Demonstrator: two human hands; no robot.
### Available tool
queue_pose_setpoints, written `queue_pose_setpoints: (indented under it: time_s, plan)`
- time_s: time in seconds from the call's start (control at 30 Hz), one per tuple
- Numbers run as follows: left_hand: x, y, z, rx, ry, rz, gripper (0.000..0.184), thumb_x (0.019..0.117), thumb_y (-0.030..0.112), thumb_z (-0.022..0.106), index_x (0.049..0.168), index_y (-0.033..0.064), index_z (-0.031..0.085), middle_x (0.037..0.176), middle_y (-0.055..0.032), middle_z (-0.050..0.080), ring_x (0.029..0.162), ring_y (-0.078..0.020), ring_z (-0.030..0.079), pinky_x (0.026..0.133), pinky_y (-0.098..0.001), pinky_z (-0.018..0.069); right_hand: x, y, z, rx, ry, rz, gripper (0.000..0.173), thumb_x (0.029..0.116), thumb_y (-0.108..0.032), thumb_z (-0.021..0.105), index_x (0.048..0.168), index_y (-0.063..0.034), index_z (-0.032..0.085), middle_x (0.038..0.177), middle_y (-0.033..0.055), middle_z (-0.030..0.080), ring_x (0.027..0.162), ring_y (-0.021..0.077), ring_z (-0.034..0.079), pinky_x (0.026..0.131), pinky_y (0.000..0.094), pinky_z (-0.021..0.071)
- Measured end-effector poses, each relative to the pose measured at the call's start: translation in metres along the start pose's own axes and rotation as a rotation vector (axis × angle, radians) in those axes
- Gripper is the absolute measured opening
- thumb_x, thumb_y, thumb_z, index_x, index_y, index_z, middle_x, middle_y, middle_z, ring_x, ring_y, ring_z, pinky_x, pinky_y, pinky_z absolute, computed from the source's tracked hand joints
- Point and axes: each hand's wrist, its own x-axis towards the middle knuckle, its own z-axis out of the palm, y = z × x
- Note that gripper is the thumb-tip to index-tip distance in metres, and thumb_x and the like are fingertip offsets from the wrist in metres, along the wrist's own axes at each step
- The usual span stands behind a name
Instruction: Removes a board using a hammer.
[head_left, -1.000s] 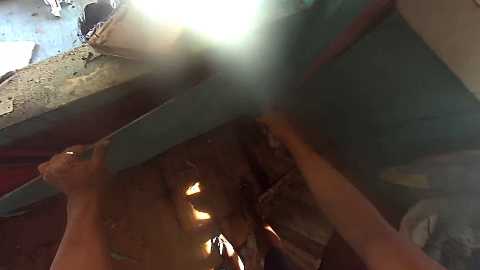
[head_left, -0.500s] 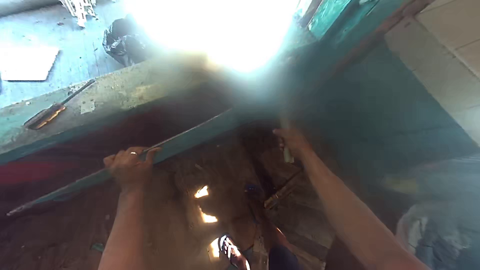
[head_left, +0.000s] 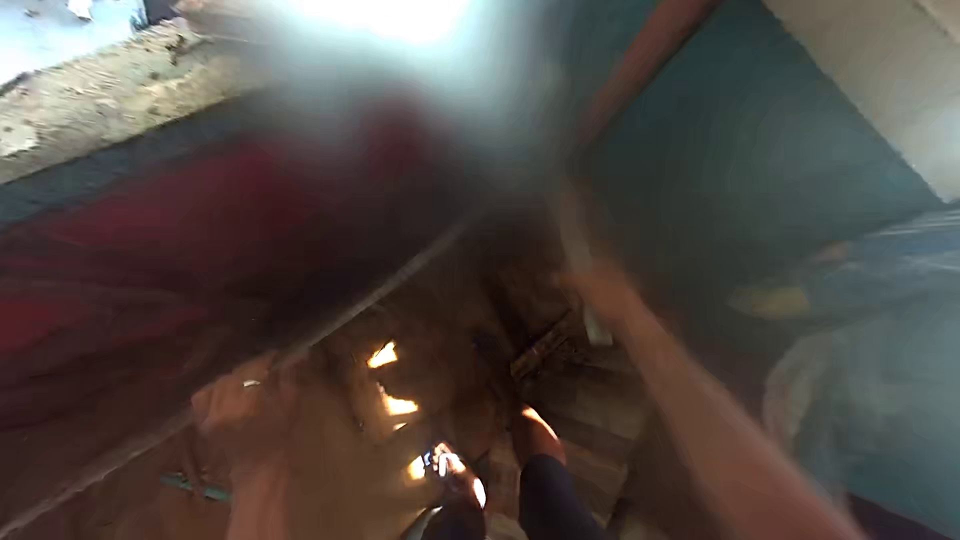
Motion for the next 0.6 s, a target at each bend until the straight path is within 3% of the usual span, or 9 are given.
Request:
queue_pose_setpoints:
  time_s: [0.03, 0.1, 0.2, 0.27, 0.33, 0.4, 0.5, 0.6]
  plan:
    - [-0.012, 0.004, 0.003, -0.016, 0.032, 0.012, 0.051, 0.1009, 0.048, 0.055, 0.093, 0.0011, 0.074, 0.082, -0.0190, 0.073, 0.077, -0.0378, 0.069, 0.080, -0.0533, 0.0500, -0.014, 0.018, -0.001, -0.015, 0.037, 0.000, 0.038, 0.0921, -0.028, 0.074, 0.117, -0.0015, 0.063, 0.075, 0.0085, 0.064, 0.055, 0.0177, 0.060, 0.053, 0.0380, 0.0548]
    - [-0.014, 0.000, -0.002, -0.054, 0.030, 0.003, 0.055, 0.1025, 0.049, 0.054, 0.092, -0.0002, 0.075, 0.083, -0.0196, 0.074, 0.078, -0.0376, 0.071, 0.081, -0.0533, 0.0518, -0.014, 0.008, 0.005, 0.031, -0.015, 0.106, 0.033, 0.0928, -0.022, 0.075, 0.114, 0.0003, 0.063, 0.076, 0.0086, 0.064, 0.059, 0.0176, 0.060, 0.059, 0.0381, 0.0550]
    - [0.010, -0.012, 0.008, -0.073, 0.056, -0.026, 0.056, 0.1024, 0.050, 0.053, 0.089, -0.0009, 0.074, 0.083, -0.0202, 0.074, 0.078, -0.0379, 0.071, 0.081, -0.0538, 0.0516, 0.004, -0.021, 0.031, 0.252, -0.094, 0.147, 0.016, 0.0947, -0.013, 0.070, 0.100, -0.0061, 0.057, 0.065, 0.0018, 0.056, 0.048, 0.0106, 0.054, 0.048, 0.0277, 0.0535]
    - [0.021, -0.014, 0.007, -0.101, -0.009, -0.062, 0.053, 0.1007, 0.047, 0.056, 0.091, -0.0031, 0.072, 0.088, -0.0233, 0.073, 0.082, -0.0421, 0.071, 0.083, -0.0574, 0.0511, -0.004, -0.012, 0.035, 0.070, -0.023, 0.124, 0.022, 0.0909, -0.014, 0.075, 0.105, -0.0034, 0.061, 0.071, 0.0052, 0.060, 0.054, 0.0136, 0.058, 0.053, 0.0318, 0.0546]
    - [0.031, -0.020, 0.000, -0.128, -0.103, -0.098, 0.055, 0.0971, 0.050, 0.062, 0.094, -0.0037, 0.073, 0.091, -0.0250, 0.073, 0.086, -0.0448, 0.071, 0.082, -0.0608, 0.0522, -0.004, -0.018, 0.026, -0.155, -0.004, 0.096, 0.031, 0.0893, -0.020, 0.077, 0.112, -0.0025, 0.067, 0.082, 0.0112, 0.066, 0.067, 0.0211, 0.063, 0.065, 0.0450, 0.0554]
    - [0.044, -0.026, -0.003, -0.098, -0.206, -0.136, 0.055, 0.0906, 0.053, 0.068, 0.095, -0.0012, 0.073, 0.092, -0.0239, 0.073, 0.087, -0.0446, 0.071, 0.078, -0.0618, 0.0528, 0.008, -0.026, 0.023, -0.207, -0.045, 0.095, 0.031, 0.0881, -0.021, 0.076, 0.111, -0.0034, 0.065, 0.080, 0.0094, 0.064, 0.064, 0.0194, 0.062, 0.062, 0.0430, 0.0550]
    - [0.053, -0.022, 0.003, -0.004, -0.321, -0.205, 0.032, 0.0881, 0.031, 0.075, 0.101, 0.0015, 0.073, 0.101, -0.0228, 0.074, 0.089, -0.0463, 0.070, 0.077, -0.0649, 0.0504, 0.010, -0.020, 0.026, -0.171, -0.052, 0.127, 0.026, 0.0853, -0.017, 0.073, 0.105, -0.0037, 0.062, 0.072, 0.0041, 0.061, 0.056, 0.0142, 0.060, 0.054, 0.0343, 0.0548]
    - [0.011, -0.010, 0.000, -0.006, -0.304, -0.158, 0.029, 0.0902, 0.026, 0.067, 0.105, 0.0029, 0.074, 0.099, -0.0216, 0.075, 0.086, -0.0446, 0.072, 0.074, -0.0627, 0.0533, -0.016, 0.002, 0.019, -0.247, -0.019, 0.174, 0.027, 0.0846, -0.020, 0.074, 0.104, -0.0038, 0.063, 0.072, 0.0054, 0.061, 0.056, 0.0163, 0.059, 0.054, 0.0393, 0.0538]
